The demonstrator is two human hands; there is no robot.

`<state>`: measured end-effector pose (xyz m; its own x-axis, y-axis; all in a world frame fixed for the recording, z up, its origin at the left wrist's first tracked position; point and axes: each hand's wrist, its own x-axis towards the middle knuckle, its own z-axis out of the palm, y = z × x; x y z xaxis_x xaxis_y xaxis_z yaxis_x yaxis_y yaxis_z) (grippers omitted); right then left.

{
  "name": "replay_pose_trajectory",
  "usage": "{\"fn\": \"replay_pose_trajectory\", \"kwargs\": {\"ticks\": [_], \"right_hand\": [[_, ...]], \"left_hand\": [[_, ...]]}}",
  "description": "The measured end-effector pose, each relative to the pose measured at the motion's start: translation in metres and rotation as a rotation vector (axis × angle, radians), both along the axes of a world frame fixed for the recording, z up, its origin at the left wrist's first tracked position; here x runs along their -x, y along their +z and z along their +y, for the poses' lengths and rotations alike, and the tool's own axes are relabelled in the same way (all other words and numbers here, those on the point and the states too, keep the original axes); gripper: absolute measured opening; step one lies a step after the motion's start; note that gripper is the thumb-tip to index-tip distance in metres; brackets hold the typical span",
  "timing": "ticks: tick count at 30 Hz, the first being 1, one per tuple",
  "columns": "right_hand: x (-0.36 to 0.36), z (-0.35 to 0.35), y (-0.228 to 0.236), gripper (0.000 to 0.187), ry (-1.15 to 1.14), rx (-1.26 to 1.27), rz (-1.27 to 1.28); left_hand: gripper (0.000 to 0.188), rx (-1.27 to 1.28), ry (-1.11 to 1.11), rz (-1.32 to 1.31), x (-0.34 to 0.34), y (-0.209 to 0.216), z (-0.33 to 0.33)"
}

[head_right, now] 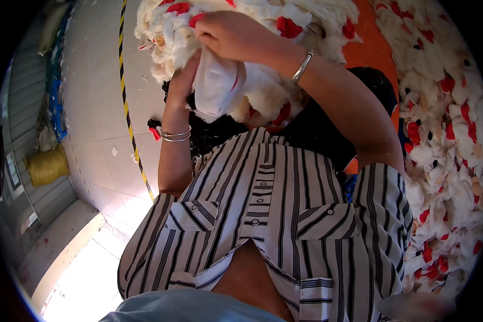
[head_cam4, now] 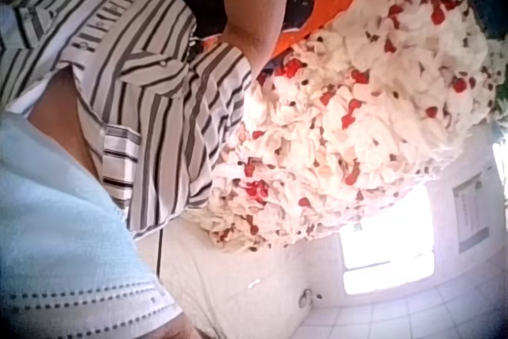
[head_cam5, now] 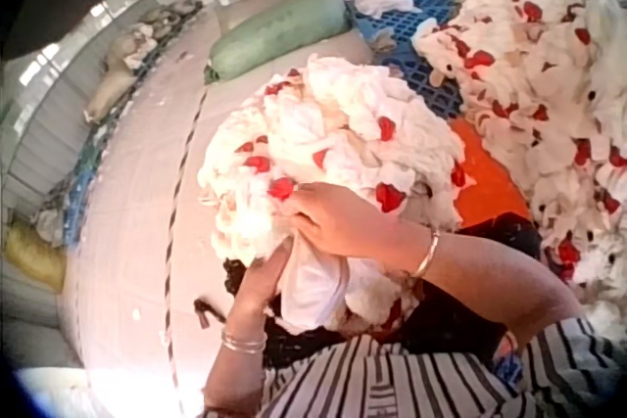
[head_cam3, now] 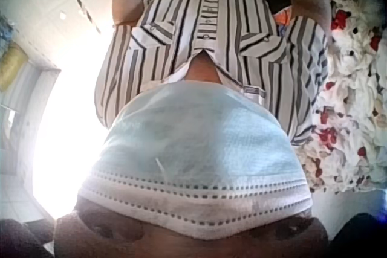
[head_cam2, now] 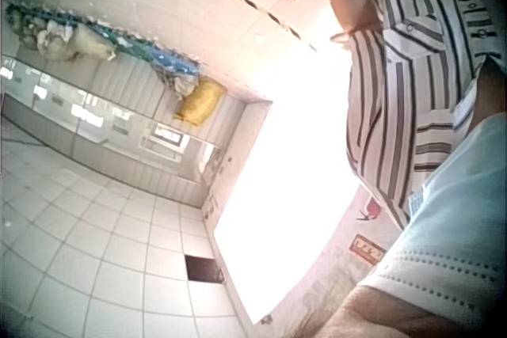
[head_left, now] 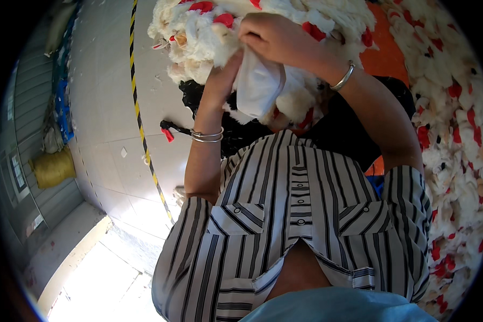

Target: The person is stuffing white fluffy material into a plush toy with red accents. They use both hands to push the stuffing into the toy's opening and adjust the fabric to ensure it is filled. The person works on a single toy throughout the clip, occasionally repositioning it to access different areas.

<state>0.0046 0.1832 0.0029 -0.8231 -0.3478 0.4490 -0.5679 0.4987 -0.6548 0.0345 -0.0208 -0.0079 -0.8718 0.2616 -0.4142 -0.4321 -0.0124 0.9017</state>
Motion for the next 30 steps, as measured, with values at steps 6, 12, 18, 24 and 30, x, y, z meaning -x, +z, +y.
{"fn": "replay_pose_trajectory", "kwargs": {"ticks": [6,12,18,24,30], "right_hand": [[-0.003,0.018,0.034,0.022,-0.039,0.099,-0.035],[-0.029,-0.005,0.044,0.033,0.08,-0.04,-0.175],[-0.033,-0.023,0.024,0.04,0.048,-0.159,-0.166],[-0.026,-0.01,0.028,0.04,0.095,0.069,-0.165],[0.01,0.057,0.021,0.032,0.025,0.208,-0.42]], "left_hand": [[0.051,-0.126,-0.225,0.013,-0.008,0.017,-0.027],[0.043,-0.216,0.195,0.031,-0.009,0.0,0.0],[0.04,-0.501,0.328,-0.172,-0.002,0.017,0.021],[0.042,-0.36,0.294,0.042,-0.01,0.024,0.026],[0.05,-0.498,0.325,0.159,0.005,0.041,0.011]]}}
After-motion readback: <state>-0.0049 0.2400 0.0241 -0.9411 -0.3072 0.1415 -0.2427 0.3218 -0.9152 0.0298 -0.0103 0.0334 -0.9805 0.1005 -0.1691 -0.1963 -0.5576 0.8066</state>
